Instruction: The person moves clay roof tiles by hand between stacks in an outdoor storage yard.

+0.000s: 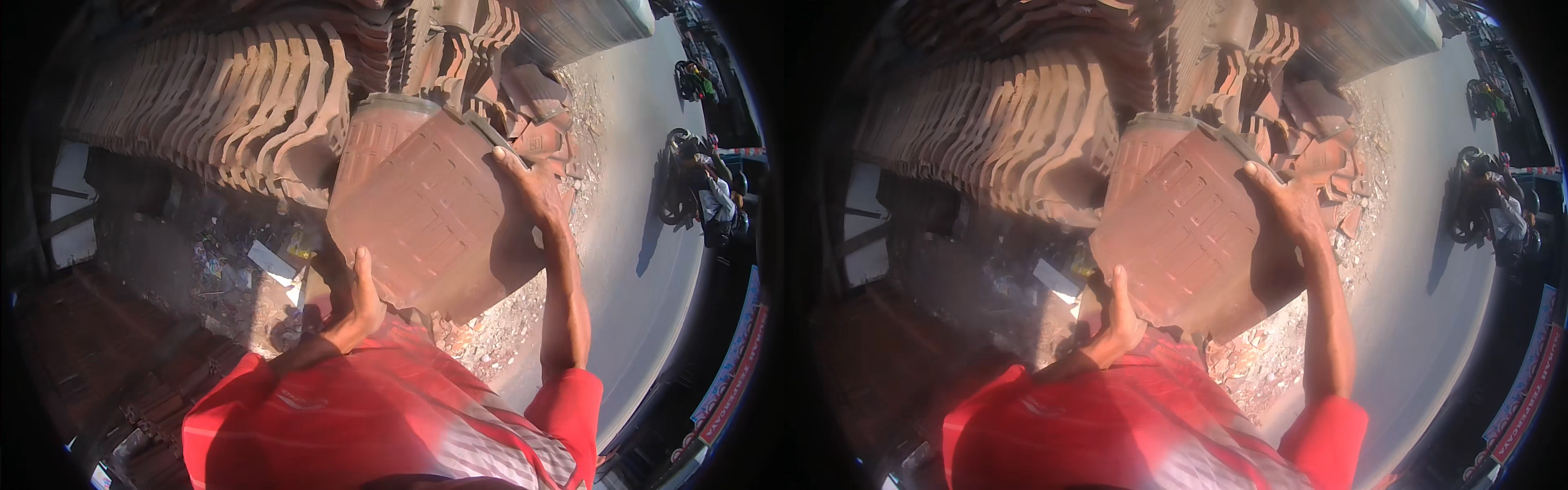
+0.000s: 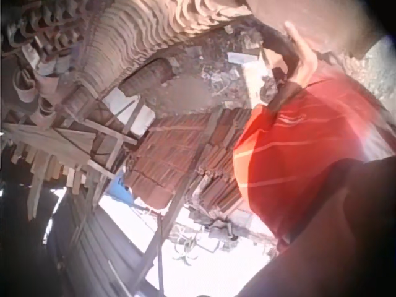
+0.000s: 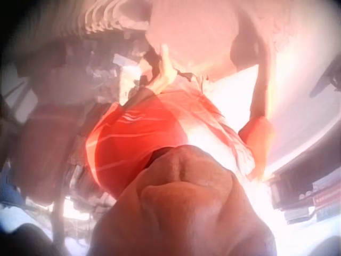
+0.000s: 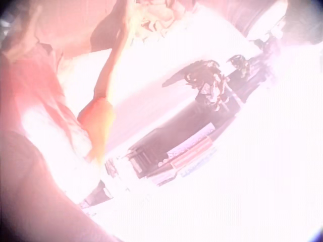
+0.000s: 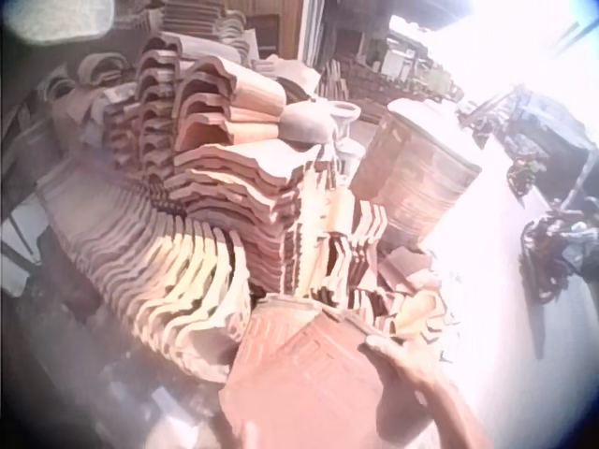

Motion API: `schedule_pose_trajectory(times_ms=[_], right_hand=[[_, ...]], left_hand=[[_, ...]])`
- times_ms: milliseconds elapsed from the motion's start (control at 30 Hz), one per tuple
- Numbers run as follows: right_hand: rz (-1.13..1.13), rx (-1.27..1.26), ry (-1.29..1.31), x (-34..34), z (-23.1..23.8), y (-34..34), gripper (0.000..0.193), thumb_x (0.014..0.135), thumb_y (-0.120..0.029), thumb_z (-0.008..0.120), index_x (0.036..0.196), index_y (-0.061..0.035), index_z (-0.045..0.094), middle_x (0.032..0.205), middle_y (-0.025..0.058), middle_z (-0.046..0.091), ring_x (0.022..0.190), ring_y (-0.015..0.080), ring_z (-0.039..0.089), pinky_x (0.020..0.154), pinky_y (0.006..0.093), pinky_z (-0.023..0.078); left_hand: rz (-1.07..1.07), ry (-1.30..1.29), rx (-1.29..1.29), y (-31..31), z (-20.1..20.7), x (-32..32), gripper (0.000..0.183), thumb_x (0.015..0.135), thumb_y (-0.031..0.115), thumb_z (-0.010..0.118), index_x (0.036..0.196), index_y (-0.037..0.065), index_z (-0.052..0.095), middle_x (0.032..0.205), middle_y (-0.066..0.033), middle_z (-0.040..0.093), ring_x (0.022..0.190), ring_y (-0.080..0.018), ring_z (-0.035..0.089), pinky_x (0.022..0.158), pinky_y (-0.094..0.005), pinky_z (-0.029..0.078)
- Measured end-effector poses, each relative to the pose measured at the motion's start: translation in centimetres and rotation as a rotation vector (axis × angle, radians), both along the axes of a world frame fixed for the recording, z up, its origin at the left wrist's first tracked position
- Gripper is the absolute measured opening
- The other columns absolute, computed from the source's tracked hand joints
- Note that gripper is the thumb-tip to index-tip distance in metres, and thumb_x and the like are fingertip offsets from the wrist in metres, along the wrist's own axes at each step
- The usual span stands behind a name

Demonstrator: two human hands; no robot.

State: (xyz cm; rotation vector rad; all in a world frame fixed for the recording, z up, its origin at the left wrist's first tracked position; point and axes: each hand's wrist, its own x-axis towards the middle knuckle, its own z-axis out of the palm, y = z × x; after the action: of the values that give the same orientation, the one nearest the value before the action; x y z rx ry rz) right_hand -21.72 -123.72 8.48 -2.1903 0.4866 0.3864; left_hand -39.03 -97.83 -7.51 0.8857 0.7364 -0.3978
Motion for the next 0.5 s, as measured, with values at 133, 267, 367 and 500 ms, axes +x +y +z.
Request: schedule_pose_trajectory(times_ms=[133,267,367,500], right_hand=[[0.189,-0.070,0.011,7.7,-0.4,0.9,0.085,0.075,-0.072,0.069,0.106,0.0065,0.073,0.091,0.0204,0.072,0.089,0.0278,0.069,0.081,0.0384,0.052],[0.352,-0.014,-0.059,13.0,-3.6,2.3,0.090,0.071,-0.073,0.071,0.104,0.0103,0.072,0.091,0.0218,0.072,0.086,0.0288,0.070,0.079,0.0383,0.054],[0.409,-0.003,0.051,16.1,-5.2,3.6,0.093,0.071,-0.075,0.070,0.103,0.0123,0.071,0.092,0.0246,0.071,0.091,0.0314,0.070,0.086,0.0397,0.053],[0.443,-0.062,-0.030,18.1,-7.9,2.8,0.096,0.071,-0.077,0.069,0.101,0.0139,0.071,0.092,0.0287,0.070,0.099,0.0371,0.068,0.093,0.0428,0.050]], left_hand=[[0.146,-0.059,-0.141,-2.8,1.4,2.2,0.074,0.101,0.064,0.036,0.149,0.008,0.032,0.144,-0.0098,0.045,0.130,-0.0253,0.048,0.106,-0.0413,0.043],[0.161,-0.128,-0.093,-4.0,1.7,4.6,0.079,0.099,0.067,0.036,0.152,0.009,0.030,0.144,-0.0099,0.044,0.132,-0.0254,0.047,0.106,-0.0420,0.042],[0.240,0.013,0.015,-4.5,1.9,5.9,0.079,0.099,0.067,0.035,0.150,0.006,0.032,0.141,-0.0100,0.048,0.129,-0.0241,0.050,0.103,-0.0404,0.045],[-0.003,0.070,0.126,-3.1,2.7,6.0,0.078,0.101,0.061,0.041,0.146,-0.002,0.038,0.136,-0.0154,0.053,0.121,-0.0252,0.058,0.096,-0.0374,0.051]])
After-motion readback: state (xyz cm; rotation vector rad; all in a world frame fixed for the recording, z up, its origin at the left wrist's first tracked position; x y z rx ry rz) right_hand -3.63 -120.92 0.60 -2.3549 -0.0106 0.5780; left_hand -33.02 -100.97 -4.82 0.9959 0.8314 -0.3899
